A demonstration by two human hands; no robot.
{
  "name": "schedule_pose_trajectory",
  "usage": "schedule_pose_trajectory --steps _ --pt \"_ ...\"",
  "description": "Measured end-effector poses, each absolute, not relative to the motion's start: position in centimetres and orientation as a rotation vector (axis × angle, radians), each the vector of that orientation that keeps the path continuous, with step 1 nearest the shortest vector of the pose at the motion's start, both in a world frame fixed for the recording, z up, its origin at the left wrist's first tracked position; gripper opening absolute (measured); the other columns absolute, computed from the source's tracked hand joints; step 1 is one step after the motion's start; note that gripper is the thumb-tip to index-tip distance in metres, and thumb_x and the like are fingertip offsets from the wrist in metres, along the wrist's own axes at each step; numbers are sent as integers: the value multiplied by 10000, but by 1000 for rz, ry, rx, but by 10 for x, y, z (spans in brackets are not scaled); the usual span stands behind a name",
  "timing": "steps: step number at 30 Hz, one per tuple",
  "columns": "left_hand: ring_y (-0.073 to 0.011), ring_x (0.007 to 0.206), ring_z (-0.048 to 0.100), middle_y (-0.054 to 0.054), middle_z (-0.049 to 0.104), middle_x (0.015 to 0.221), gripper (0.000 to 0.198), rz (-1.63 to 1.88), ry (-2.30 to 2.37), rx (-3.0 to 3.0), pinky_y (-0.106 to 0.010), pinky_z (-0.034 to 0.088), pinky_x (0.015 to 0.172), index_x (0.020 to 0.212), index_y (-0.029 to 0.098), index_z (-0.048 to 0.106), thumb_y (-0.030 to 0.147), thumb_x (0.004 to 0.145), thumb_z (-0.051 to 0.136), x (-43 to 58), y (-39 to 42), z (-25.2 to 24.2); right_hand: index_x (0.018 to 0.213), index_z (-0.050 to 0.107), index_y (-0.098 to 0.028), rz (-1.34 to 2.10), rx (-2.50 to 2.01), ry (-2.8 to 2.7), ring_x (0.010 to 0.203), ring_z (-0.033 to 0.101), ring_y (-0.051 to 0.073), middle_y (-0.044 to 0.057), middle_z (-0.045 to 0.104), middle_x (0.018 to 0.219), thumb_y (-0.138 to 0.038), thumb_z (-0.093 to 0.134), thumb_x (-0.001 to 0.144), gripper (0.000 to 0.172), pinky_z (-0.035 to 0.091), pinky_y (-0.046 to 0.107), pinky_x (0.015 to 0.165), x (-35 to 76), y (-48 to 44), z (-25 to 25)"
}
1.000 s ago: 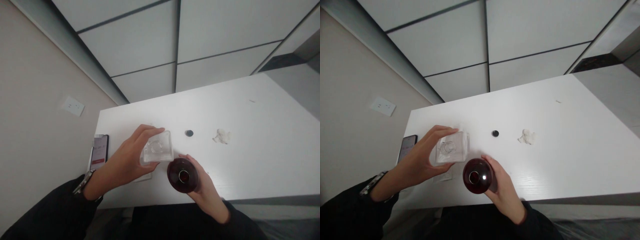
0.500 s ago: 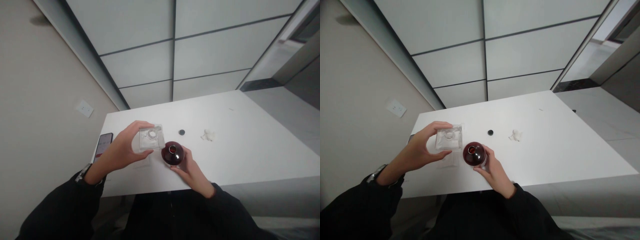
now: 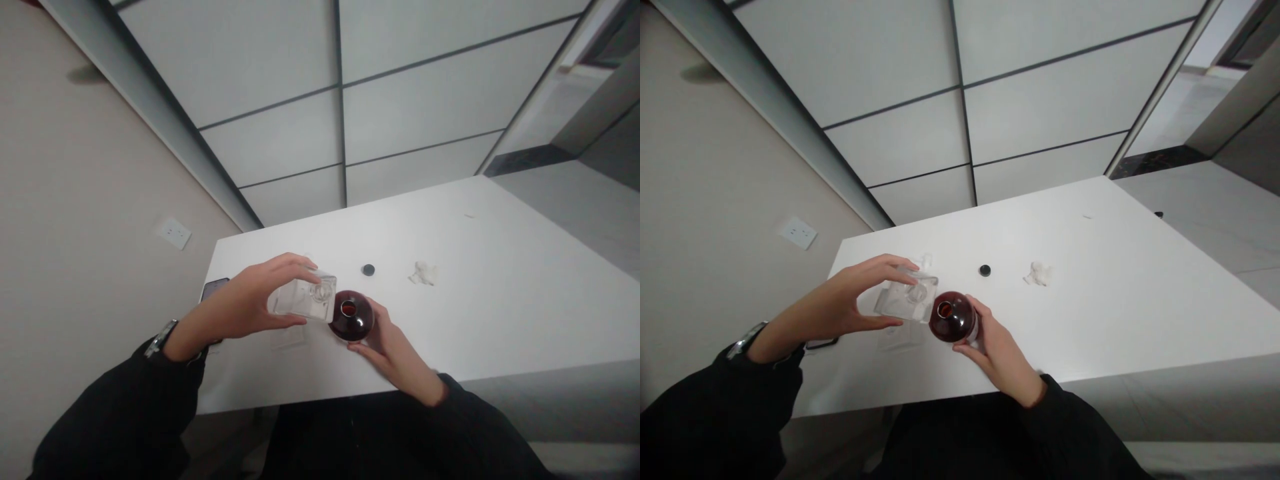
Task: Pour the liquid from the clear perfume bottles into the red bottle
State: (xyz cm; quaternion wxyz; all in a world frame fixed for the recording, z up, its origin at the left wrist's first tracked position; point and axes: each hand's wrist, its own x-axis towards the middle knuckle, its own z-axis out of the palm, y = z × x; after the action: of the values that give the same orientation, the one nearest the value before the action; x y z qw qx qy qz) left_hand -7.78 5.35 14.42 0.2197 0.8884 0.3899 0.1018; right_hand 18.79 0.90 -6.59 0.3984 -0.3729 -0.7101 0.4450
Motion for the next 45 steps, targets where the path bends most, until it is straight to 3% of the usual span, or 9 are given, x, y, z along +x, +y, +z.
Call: schedule_pose_trajectory --steps 13,29,45 --pt "-245 1287 655 -51 660 1424 479 92 986 2580 -331 528 1019 1339 311 617 367 902 805 -75 63 152 1596 303 -321 1143 -920 -1757 1467 535 355 150 498 1628 -523 728 951 799 465 584 1189 186 11 -72" --pt "-238 1136 732 -32 686 1421 528 -175 1002 2834 -282 540 814 1329 337 633 320 847 847 -55 61 178 1600 296 -318 1150 -908 -1762 1438 554 356 154 505 1607 -491 729 958 793 476 593 1167 186 11 -59" --pt "-274 1086 742 -30 702 1394 502 -271 992 2907 -315 543 720 1310 336 661 351 847 856 -49 60 185 1595 319 -334 1132 -919 -1752 1451 546 357 134 519 1608 -508 738 947 791 458 610 1186 186 11 -63"
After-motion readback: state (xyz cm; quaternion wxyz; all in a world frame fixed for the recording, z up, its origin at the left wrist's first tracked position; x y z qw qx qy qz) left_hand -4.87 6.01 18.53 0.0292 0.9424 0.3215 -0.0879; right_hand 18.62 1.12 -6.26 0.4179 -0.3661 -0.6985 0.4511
